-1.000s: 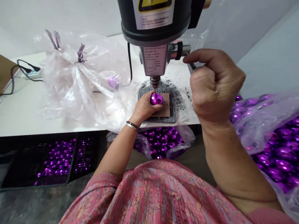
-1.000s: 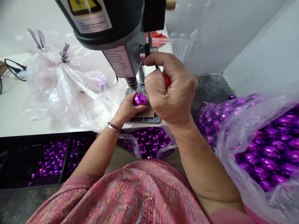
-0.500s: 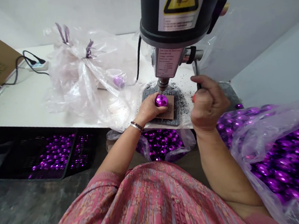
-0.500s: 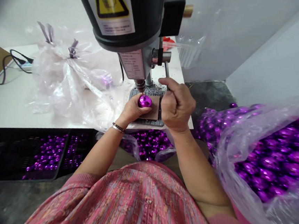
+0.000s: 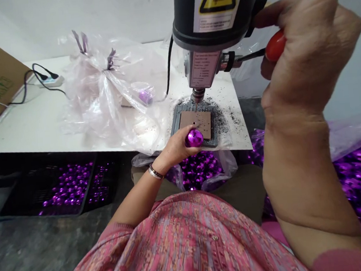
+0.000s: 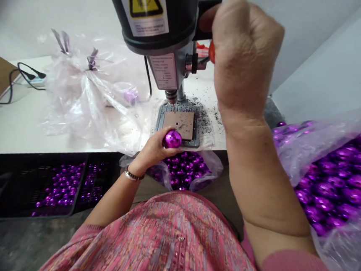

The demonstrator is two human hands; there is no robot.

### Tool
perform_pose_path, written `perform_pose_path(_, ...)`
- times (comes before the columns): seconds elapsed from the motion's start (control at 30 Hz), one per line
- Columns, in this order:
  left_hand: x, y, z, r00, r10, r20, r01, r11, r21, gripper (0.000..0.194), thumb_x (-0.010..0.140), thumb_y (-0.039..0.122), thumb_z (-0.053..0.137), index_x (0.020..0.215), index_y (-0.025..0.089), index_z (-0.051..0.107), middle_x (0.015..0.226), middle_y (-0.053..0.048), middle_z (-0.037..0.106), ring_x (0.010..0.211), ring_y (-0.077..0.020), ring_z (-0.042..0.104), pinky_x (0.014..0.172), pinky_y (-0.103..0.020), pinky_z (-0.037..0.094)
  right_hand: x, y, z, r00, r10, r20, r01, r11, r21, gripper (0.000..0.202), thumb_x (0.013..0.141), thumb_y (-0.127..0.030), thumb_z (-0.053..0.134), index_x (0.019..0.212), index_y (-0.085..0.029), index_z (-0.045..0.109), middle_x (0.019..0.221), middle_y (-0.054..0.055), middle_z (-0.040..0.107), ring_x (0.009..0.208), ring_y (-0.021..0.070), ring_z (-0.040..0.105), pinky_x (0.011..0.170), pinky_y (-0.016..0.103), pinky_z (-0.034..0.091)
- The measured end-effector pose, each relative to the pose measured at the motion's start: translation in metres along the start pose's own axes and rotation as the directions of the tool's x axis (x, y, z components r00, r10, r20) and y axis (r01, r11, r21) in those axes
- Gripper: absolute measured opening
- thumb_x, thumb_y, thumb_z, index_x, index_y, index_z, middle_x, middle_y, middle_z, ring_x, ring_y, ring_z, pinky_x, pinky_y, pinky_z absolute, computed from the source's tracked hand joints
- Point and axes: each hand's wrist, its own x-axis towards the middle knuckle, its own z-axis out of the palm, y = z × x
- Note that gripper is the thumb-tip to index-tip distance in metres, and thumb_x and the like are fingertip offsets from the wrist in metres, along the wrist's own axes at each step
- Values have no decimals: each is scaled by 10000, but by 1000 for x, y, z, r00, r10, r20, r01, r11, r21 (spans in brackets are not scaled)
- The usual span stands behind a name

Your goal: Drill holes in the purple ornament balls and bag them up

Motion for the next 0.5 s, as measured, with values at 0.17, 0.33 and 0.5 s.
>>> perform_pose_path(0.17,-31,-1,-9,989,6,149,-3,1000,-20,843,666,315,912,1427,193,570,1417,-159,600,1062,-255,677,984,-408,565,-2,4,-2,1000,-10,5,9,999,30,449,973,-122,361,772,-138,762,485,-17,358,534,-2,473,667,173,435)
perform_pose_path(0.33,-32,-22,-58,950,-127,-284,74,979,-188,352,826,347,747,1151,217,714,1030,-55,719,727,-123,597,717,-274,544,-9,5,-5,999,-23,-22,23,1000,10,401,946,-184,403,790,-171,772,615,-38,568,518,-23,456,588,205,330)
perform_pose_path(0.5,18,-76,-114,555,-493,-670,255,867,-428,215,767,76,571,932,171,671,770,-11,639,665,-123,588,656,-251,504,-17,6,-10,997,-67,37,68,998,-15,326,913,-267,460,861,-240,780,623,-71,548,623,-28,477,674,221,345)
